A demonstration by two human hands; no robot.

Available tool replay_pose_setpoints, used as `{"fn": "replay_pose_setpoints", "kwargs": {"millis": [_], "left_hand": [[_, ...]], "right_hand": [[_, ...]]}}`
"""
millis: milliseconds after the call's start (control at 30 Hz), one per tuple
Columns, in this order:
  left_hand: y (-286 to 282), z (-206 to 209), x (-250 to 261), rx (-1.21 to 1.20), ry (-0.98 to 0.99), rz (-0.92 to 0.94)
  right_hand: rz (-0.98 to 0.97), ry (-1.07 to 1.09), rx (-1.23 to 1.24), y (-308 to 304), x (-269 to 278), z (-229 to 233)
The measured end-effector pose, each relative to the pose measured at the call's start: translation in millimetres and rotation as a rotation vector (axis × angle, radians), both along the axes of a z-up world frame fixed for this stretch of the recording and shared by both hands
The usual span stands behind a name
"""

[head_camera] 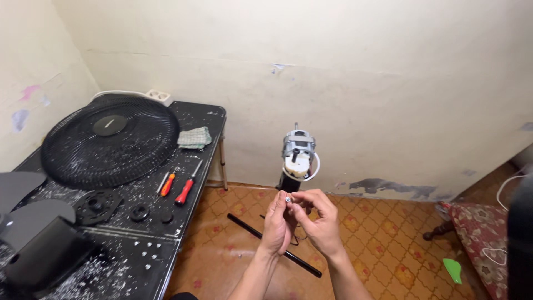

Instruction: The person uses a screwdriver to tighten screws on a fan motor mounted on a stand. They repeatedly adjust the motor housing and secure it with screws while other fan parts lie on a nearby table.

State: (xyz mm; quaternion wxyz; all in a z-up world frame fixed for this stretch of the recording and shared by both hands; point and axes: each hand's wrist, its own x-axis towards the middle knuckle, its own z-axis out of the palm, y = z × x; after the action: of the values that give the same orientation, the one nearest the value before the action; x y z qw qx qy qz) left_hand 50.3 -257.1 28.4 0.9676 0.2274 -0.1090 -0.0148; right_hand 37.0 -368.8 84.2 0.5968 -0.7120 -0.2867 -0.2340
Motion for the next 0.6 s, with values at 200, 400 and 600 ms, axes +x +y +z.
{"fn": "replay_pose_setpoints", "kwargs": {"millis": [200,400,600], "left_hand": [[-3,-12,23,0.449,-0.236,0.123],[8,-7,28,0.951,-0.367,0.385],[8,-7,31,0.947,-0.371,0.345]], "right_hand": [[-0.143,-0.008,-0.107,-20,1,10],[-0.114,0.067,-0.103,-39,19,-19],[0.218,0.45,0.31,-48,48,-55]]}}
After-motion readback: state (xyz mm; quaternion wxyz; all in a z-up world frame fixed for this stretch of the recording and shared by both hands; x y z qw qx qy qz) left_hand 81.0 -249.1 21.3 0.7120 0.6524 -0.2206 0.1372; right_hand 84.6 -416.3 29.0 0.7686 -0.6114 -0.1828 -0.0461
